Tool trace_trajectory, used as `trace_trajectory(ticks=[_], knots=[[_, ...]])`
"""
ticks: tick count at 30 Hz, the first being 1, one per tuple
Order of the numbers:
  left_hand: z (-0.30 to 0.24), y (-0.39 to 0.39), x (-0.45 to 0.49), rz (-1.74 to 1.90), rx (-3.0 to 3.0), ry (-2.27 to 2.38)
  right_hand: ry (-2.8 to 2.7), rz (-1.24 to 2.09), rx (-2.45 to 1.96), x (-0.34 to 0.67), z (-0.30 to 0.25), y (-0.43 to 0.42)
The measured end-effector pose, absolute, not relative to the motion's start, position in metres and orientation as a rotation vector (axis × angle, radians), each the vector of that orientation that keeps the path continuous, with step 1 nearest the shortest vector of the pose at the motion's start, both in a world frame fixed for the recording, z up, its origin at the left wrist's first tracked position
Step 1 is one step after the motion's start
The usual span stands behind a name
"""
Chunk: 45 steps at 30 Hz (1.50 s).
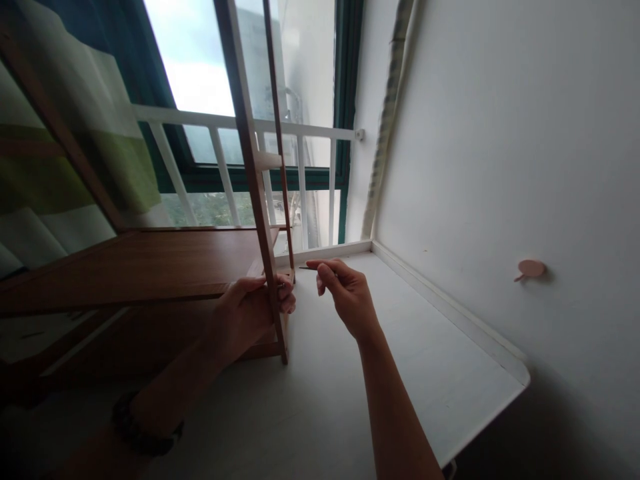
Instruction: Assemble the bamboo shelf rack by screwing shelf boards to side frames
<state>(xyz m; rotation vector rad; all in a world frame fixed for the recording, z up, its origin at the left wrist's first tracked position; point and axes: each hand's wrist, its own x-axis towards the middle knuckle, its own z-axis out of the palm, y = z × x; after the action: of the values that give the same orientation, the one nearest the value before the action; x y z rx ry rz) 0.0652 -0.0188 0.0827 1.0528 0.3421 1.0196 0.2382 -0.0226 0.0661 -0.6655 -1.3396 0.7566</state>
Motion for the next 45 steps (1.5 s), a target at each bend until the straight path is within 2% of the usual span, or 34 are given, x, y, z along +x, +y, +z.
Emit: trace_trajectory(ticks=[5, 12, 45], knots=[[0.082, -0.017, 0.065, 1.024, 1.067, 0.339, -1.492, 0.884, -0.521, 0.24, 0.071, -0.028], [0.078, -0.017, 0.066, 1.018, 1.062, 0.356, -1.429, 0.961, -0.598, 0.243, 0.07, -0.029], [0.08, -0.02, 0.064, 0.996, 1.11, 0.397, -1.475, 0.906, -0.615, 0.245, 0.075, -0.036]])
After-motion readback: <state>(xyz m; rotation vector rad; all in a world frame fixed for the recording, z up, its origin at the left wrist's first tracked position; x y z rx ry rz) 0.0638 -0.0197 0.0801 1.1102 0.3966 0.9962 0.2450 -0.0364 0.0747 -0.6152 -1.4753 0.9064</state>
